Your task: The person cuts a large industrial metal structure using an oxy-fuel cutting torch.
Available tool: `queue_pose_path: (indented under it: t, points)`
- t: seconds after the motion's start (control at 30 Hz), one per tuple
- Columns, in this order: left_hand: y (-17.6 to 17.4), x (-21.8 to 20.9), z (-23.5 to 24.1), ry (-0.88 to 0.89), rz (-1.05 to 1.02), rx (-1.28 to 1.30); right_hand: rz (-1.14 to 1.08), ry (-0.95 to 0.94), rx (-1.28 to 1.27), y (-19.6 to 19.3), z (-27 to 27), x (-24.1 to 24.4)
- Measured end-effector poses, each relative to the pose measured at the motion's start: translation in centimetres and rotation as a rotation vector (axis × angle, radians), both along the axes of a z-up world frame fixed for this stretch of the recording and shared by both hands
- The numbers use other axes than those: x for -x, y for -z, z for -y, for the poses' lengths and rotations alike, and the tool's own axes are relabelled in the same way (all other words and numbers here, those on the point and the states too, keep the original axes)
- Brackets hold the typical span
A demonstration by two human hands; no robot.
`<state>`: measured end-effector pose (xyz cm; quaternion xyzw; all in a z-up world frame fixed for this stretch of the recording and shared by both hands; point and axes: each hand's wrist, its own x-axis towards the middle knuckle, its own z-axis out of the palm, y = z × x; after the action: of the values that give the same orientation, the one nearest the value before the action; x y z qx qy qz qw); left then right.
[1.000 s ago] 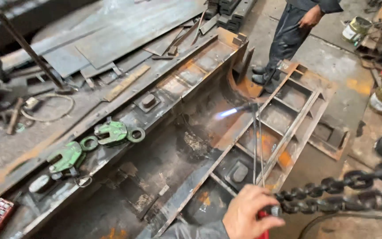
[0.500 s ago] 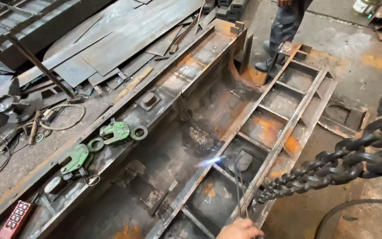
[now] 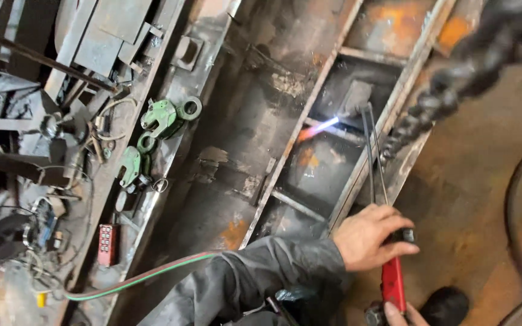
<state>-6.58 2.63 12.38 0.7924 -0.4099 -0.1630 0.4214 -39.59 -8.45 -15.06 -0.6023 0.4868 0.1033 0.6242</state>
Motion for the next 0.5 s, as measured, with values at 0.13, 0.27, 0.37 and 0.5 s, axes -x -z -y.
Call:
queue_pose_path:
  t: [0.13,0.27,0.37,0.5]
  points:
    - [-0.3,-1.6,0.7,0.007,0.006,-0.034,0.013,-0.028,-0.216,-12.6,-1.6,-8.4]
    - [0.1,-3.4,1.4,-0.068,0.003,-0.033,0.098,0.075,-0.145,-22.4,-2.6,-15.9]
    - [0.2,-5.3,2.1,-0.146,0.041,0.006,0.097,0.016,-0.112,-25.3,-2.2,-20.1]
    - [0.9,-7.4,2.6,-0.214,0.068,0.010,0.130,-0.023,-0.119,-26.6,-1.9,-23.2]
